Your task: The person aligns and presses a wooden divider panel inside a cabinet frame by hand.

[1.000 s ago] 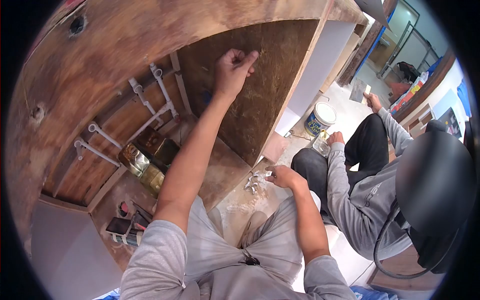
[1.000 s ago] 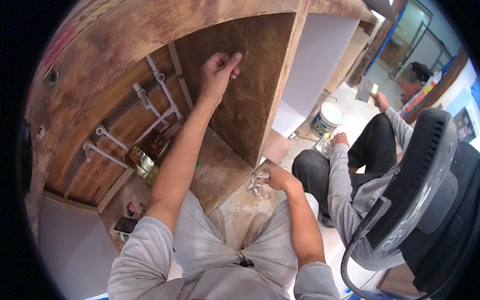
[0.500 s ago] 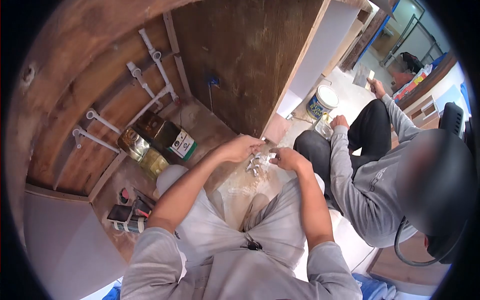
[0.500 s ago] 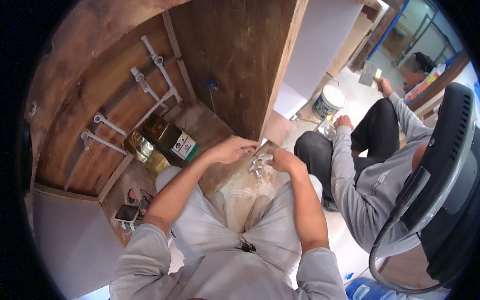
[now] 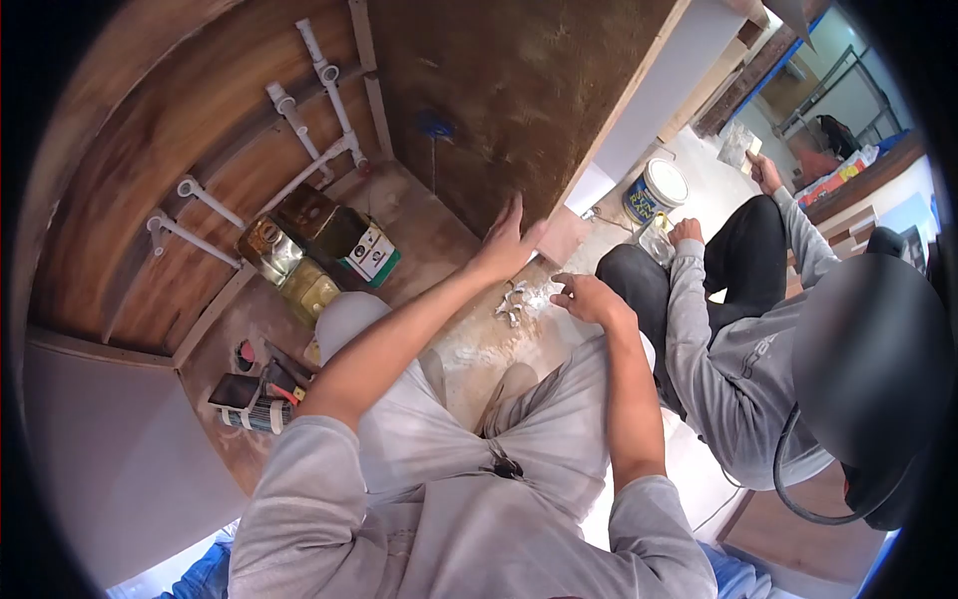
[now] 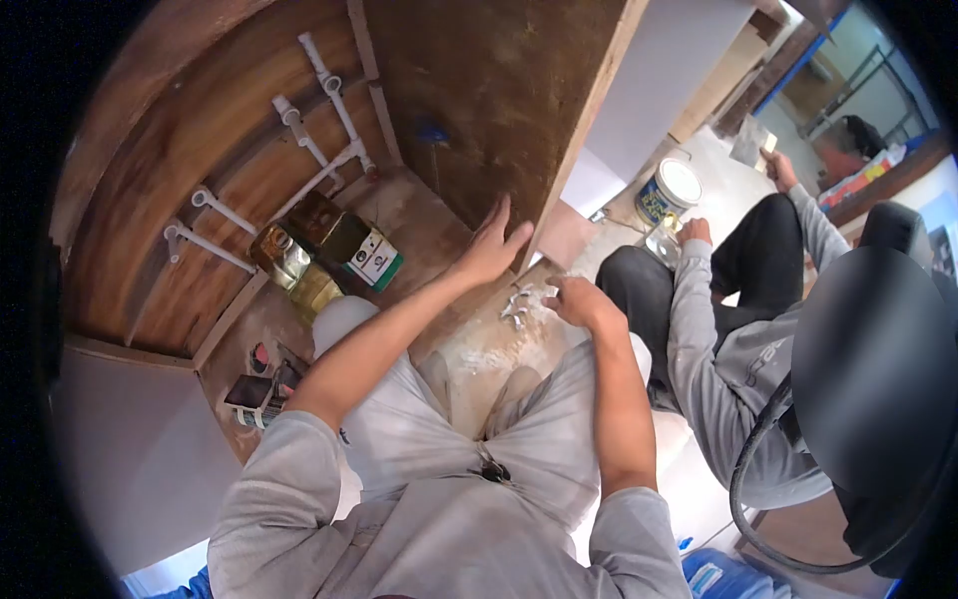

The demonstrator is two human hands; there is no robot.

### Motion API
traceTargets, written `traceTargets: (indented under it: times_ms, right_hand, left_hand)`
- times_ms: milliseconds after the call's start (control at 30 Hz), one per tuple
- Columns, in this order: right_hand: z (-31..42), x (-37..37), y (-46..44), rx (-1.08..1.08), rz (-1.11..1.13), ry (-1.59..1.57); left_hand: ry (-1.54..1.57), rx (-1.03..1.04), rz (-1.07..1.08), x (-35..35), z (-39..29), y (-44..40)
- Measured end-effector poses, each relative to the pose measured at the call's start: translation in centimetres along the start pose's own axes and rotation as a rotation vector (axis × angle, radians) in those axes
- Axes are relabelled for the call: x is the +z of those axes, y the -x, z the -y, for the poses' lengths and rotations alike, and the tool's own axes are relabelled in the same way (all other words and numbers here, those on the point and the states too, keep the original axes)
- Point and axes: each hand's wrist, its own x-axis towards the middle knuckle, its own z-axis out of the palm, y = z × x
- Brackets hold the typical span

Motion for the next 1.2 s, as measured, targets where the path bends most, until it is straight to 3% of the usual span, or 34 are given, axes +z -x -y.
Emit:
traceTargets:
  times_ms: [200, 400, 600, 700, 1000, 1200]
  right_hand:
    - [0.1, 0.0, -0.8, -0.023, 0.042, 0.042]
    - [0.0, -0.3, -0.7, -0.003, 0.061, 0.043]
    - [-1.0, 0.0, -0.1, -0.009, 0.042, 0.007]
    - [-0.9, 0.0, -0.2, -0.012, 0.039, 0.01]
    - [0.6, 0.1, -1.5, -0.075, 0.028, 0.003]
    - [0.1, 0.0, -0.2, -0.038, 0.055, 0.031]
  left_hand:
    - [0.38, -0.255, -0.398, 3.4, -0.5, -7.9]
    - [0.489, -0.216, -0.673, 5.8, -2.0, -8.6]
    - [0.546, -0.211, -0.818, 6.7, -2.2, -9.7]
    - [0.504, -0.215, -0.831, 6.9, -2.1, -9.7]
    - [0.437, -0.201, -0.414, 3.0, -1.6, -5.8]
    - [0.345, 0.18, -0.677, -2.8, -7.2, -8.7]
